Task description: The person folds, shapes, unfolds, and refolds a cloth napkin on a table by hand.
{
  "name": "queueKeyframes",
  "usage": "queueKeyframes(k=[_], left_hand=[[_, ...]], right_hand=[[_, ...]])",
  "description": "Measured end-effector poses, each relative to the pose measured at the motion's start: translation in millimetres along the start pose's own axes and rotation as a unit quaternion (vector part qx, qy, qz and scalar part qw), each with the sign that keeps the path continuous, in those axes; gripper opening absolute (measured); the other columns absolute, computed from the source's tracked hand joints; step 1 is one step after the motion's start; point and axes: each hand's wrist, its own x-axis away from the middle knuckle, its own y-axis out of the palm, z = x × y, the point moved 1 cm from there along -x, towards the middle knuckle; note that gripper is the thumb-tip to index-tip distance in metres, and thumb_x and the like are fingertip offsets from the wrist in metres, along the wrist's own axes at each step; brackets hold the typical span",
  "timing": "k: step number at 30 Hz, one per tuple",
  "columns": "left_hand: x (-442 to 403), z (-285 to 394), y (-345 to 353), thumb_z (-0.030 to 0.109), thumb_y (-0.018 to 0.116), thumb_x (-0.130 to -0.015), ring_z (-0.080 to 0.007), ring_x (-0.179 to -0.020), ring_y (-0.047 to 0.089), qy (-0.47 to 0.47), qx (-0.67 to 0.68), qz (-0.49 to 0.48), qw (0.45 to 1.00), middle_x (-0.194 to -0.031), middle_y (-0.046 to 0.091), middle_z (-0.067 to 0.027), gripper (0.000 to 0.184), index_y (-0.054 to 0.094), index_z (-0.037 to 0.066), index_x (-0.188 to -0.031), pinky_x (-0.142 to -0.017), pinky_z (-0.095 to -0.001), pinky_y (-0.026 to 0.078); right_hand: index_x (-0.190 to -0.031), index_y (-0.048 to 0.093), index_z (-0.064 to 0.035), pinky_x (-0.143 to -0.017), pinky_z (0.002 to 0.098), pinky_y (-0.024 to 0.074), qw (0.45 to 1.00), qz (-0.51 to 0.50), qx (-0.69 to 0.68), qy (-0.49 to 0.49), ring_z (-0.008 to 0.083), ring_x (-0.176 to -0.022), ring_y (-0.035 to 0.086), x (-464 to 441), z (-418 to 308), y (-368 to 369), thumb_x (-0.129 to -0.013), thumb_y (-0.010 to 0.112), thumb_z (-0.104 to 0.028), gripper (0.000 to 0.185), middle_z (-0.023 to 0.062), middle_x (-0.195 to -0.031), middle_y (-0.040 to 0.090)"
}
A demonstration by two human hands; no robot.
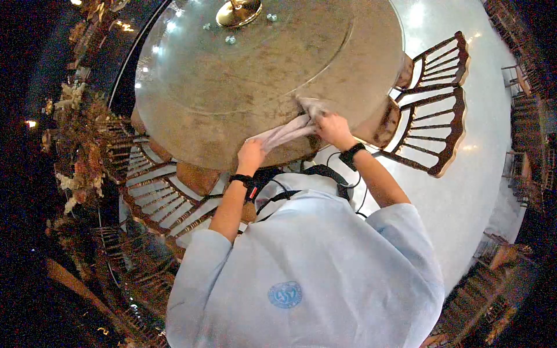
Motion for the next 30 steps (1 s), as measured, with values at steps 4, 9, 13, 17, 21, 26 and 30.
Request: queueKeyframes(k=[4,9,13,17,21,26,30], left_hand=[[7,-1,-2,0.015,0.065,-0.074,-0.0336,-0.094,0.059,0.042,0.015,0.03,0.999,-0.102,0.059,-0.0122,0.023,0.061,0.009,-0.096,-0.078,-0.044,0.05],[-3,-10,-10,0.016,0.062,-0.075,-0.035,-0.093,0.058,0.062,0.026,0.001,0.998,-0.1,0.06,-0.0131,0.021,0.063,0.009,-0.095,-0.081,-0.0439,0.049],[-11,-14,-29,0.018,0.057,-0.078,-0.0363,-0.092,0.057,0.048,0.045,-0.045,0.997,-0.095,0.061,-0.0168,0.022,0.062,0.006,-0.096,-0.08,-0.0444,0.047],[-12,-11,-59,0.017,0.053,-0.082,-0.0376,-0.094,0.056,0.071,0.109,0.002,0.991,-0.096,0.061,-0.0197,0.025,0.062,0.003,-0.1,-0.08,-0.0447,0.045],[-17,-15,-78,0.018,0.053,-0.084,-0.0376,-0.094,0.056,0.112,0.132,0.064,0.983,-0.099,0.061,-0.0192,0.025,0.061,0.001,-0.1,-0.081,-0.0429,0.046],[-22,-15,-134,0.024,0.055,-0.089,-0.0326,-0.09,0.06,0.096,0.213,0.13,0.964,-0.098,0.063,-0.0181,0.027,0.061,0.001,-0.101,-0.08,-0.038,0.046],[-12,2,-189,0.025,0.057,-0.088,-0.028,-0.084,0.061,0.101,0.24,0.154,0.953,-0.093,0.064,-0.016,0.027,0.062,0.001,-0.099,-0.076,-0.0348,0.047]], right_hand=[[-0.092,0.063,-0.0046,-0.071,0.0464,0.0512,0.966,-0.246,0.068,0.042,0.0387,-0.079,0.062,32,28,3,-0.077,0.056,-0.017,0.021,0.0201,-0.083,0.064],[-0.094,0.064,-0.0042,-0.073,0.0471,0.051,0.983,-0.182,-0.007,0.034,0.0385,-0.084,0.062,12,18,-5,-0.075,0.058,-0.017,0.024,0.0215,-0.091,0.063],[-0.098,0.064,-0.0073,-0.078,0.0466,0.0491,1.0,-0.001,-0.022,0.008,0.036,-0.099,0.056,-14,19,10,-0.073,0.062,-0.018,0.027,0.0196,-0.101,0.058],[-0.095,0.064,-0.0089,-0.079,0.0472,0.0478,0.996,-0.091,0.026,0.005,0.0353,-0.107,0.05,-42,47,31,-0.068,0.066,-0.017,0.028,0.0169,-0.103,0.056],[-0.079,0.065,-0.0063,-0.07,0.043,0.0494,0.991,-0.111,0.069,-0.027,0.0327,-0.08,0.062,-72,54,12,-0.064,0.065,-0.014,0.017,0.0146,-0.078,0.064],[-0.081,0.063,-0.0033,-0.061,0.0387,0.0477,0.992,-0.105,-0.073,-0.023,0.0323,-0.07,0.062,-87,56,-43,-0.066,0.065,-0.013,0.018,0.0161,-0.075,0.064],[-0.092,0.061,-0.0011,-0.064,0.0389,0.0472,0.992,-0.085,-0.092,-0.011,0.0327,-0.069,0.06,-88,24,-113,-0.072,0.058,-0.005,0.02,0.0163,-0.075,0.062]])
